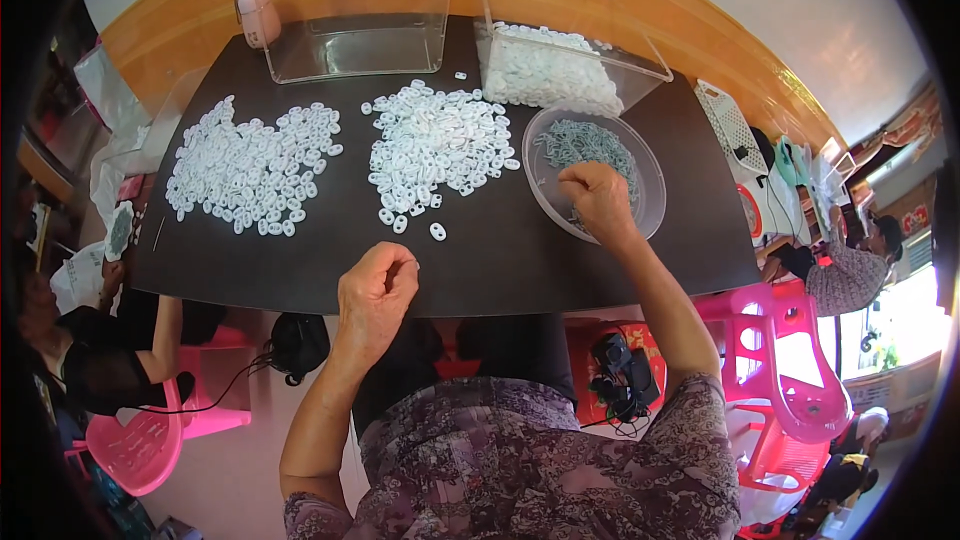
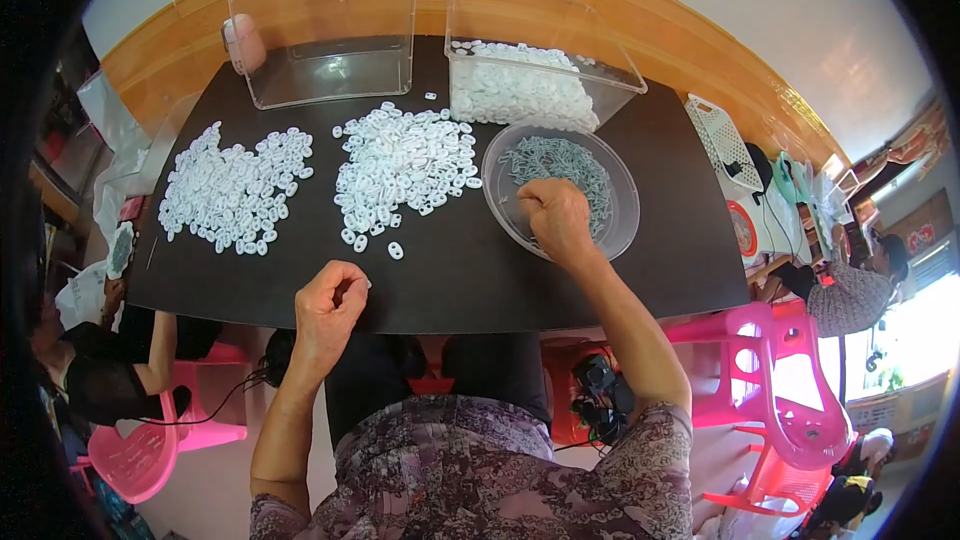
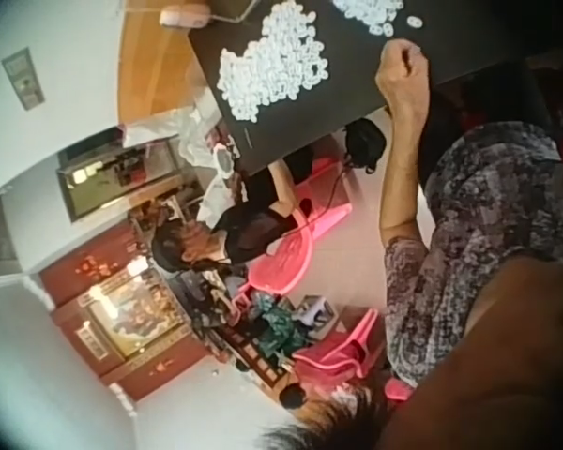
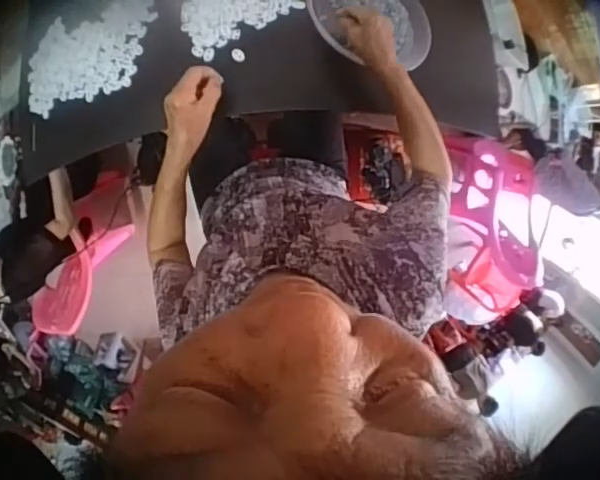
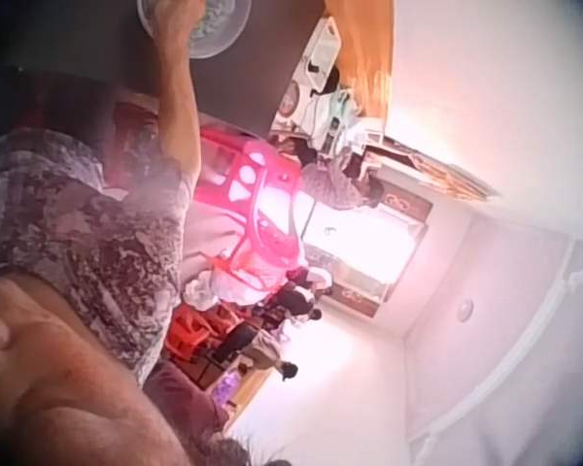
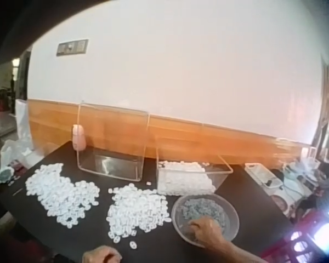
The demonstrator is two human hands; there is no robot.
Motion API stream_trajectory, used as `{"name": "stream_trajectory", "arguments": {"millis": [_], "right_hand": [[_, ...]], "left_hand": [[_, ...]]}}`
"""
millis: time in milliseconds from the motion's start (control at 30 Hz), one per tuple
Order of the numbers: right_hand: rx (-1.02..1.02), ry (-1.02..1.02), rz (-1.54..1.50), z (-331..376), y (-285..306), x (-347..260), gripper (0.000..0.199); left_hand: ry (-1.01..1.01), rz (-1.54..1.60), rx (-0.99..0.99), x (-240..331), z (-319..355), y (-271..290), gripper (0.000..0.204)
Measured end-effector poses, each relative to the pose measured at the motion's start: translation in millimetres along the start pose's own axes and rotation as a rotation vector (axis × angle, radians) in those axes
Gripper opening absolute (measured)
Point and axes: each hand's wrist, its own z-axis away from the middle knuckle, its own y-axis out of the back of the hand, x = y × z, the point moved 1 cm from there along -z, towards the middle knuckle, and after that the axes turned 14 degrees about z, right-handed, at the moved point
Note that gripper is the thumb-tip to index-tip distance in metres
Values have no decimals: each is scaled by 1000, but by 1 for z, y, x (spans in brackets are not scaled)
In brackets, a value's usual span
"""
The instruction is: Manually assembling small white plastic rings by inserting tiny components into the center of each ring.
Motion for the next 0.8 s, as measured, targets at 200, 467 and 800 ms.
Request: {"name": "stream_trajectory", "arguments": {"millis": [200, 467, 800], "right_hand": [[-45, 262, 225, -17, -15, 1, 8], [-138, 337, 221, -18, -22, 7, 6], [-133, 381, 185, -16, -18, 7, 5]], "left_hand": [[-18, 142, 28, -10, 5, -3, 5], [341, 595, -24, -8, 10, -7, 10], [324, 672, -4, -11, 15, -14, 14]]}}
